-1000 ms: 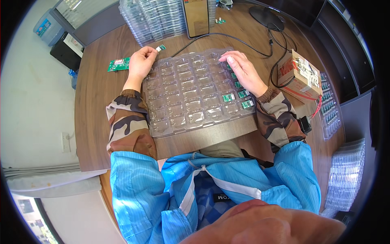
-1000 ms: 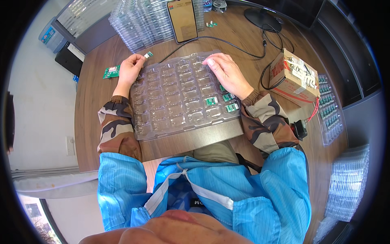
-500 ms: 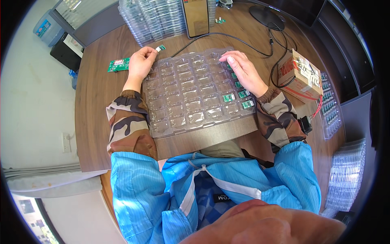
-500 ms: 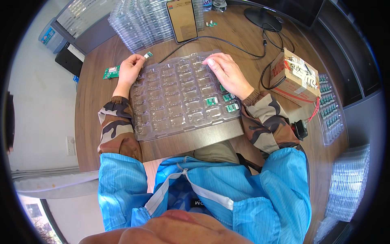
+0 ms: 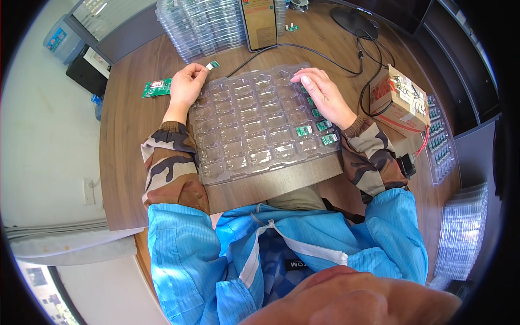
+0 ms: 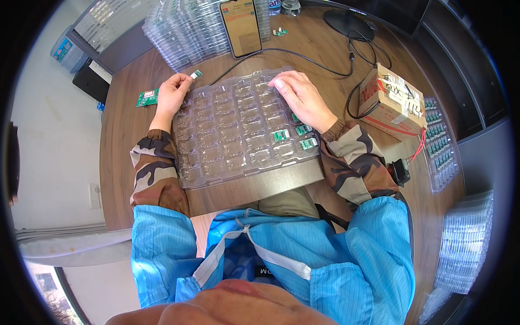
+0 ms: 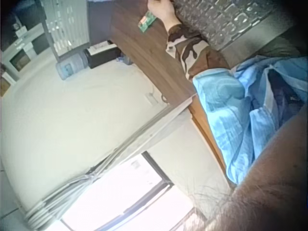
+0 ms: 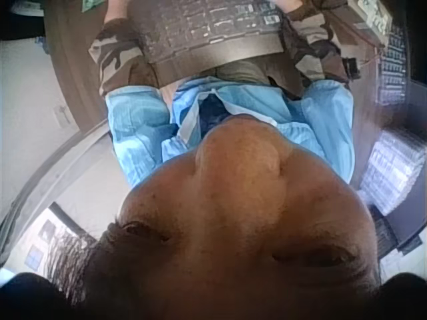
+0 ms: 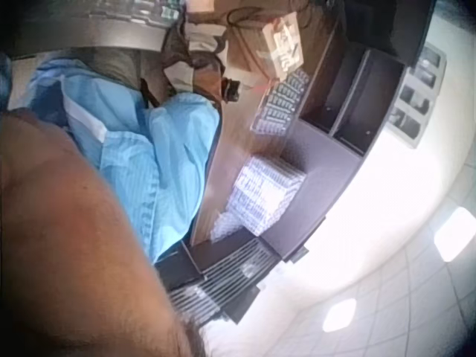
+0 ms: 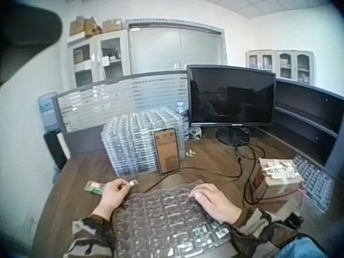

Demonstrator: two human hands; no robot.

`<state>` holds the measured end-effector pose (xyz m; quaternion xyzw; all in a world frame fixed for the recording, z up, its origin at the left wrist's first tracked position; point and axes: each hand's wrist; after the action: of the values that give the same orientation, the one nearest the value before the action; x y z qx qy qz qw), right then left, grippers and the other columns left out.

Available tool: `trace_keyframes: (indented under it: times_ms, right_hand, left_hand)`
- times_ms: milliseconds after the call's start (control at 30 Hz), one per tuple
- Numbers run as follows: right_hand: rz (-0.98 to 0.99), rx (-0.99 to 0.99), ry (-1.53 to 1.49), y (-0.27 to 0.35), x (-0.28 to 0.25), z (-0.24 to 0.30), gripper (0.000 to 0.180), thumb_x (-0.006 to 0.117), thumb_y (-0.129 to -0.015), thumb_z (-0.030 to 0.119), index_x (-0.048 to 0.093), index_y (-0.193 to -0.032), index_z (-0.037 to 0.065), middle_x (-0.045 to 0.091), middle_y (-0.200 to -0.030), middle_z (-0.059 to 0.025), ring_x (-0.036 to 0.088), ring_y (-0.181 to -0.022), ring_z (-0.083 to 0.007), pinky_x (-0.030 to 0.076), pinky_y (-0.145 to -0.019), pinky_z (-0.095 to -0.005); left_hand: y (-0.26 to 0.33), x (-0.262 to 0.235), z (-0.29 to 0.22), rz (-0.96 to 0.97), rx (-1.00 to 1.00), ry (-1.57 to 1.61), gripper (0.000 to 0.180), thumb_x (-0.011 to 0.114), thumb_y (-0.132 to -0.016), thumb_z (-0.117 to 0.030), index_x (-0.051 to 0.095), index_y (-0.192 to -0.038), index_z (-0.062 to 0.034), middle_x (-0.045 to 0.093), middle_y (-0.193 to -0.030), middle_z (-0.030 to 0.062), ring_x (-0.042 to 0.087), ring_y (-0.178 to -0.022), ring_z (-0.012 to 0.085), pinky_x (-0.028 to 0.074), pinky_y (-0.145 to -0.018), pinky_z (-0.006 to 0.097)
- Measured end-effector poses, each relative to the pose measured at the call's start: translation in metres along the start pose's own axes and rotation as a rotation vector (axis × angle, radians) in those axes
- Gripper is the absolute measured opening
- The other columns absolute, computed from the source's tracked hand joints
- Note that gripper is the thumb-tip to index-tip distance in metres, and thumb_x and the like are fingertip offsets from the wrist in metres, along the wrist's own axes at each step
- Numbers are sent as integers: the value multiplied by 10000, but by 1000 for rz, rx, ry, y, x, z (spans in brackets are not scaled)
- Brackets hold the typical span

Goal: Picking up small electronic components and placing them into specific slots in a plastic tray.

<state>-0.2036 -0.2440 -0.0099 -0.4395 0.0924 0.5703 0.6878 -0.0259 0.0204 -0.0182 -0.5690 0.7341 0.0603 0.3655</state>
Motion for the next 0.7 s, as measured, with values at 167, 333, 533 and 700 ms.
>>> trace_keyframes:
  times_ms: [167,333,533,700]
  right_hand:
    - [10,-1,0,0,0,-1,369,352,-908,338,580,-960,52,526,-1014,-87,446,-1004,-249,340,-881,-337]
    - [5,0,10,0,0,-1,367,355,-907,336,580,-963,52,526,-1013,-89,448,-1001,-251,339,-878,-337]
    - [7,-9,16,0,1,-2,354,362,-906,327,581,-960,54,529,-1007,-88,451,-996,-251,340,-874,-338]
    - [4,-7,21,1,1,-2,347,363,-906,326,582,-958,61,529,-1006,-87,452,-996,-251,341,-875,-337]
  left_hand:
    - [0,0,-1,1,-5,7,191,582,-753,-251,617,-782,-65,550,-587,8,487,-533,107,396,-533,260]
    - [0,0,0,3,-4,4,190,583,-753,-248,616,-781,-62,550,-587,9,487,-534,108,396,-534,260]
    - [0,0,1,1,8,6,192,585,-753,-248,614,-784,-62,548,-587,8,487,-536,107,398,-537,259]
    - [1,0,-1,6,-9,13,191,584,-754,-246,613,-782,-59,545,-585,6,485,-537,105,398,-538,259]
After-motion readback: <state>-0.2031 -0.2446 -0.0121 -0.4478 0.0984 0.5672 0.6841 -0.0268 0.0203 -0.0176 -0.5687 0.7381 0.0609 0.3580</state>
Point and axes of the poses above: each hand's wrist, its own y-axis away from the middle knuckle, its own x-axis out of the palm, z = x × y
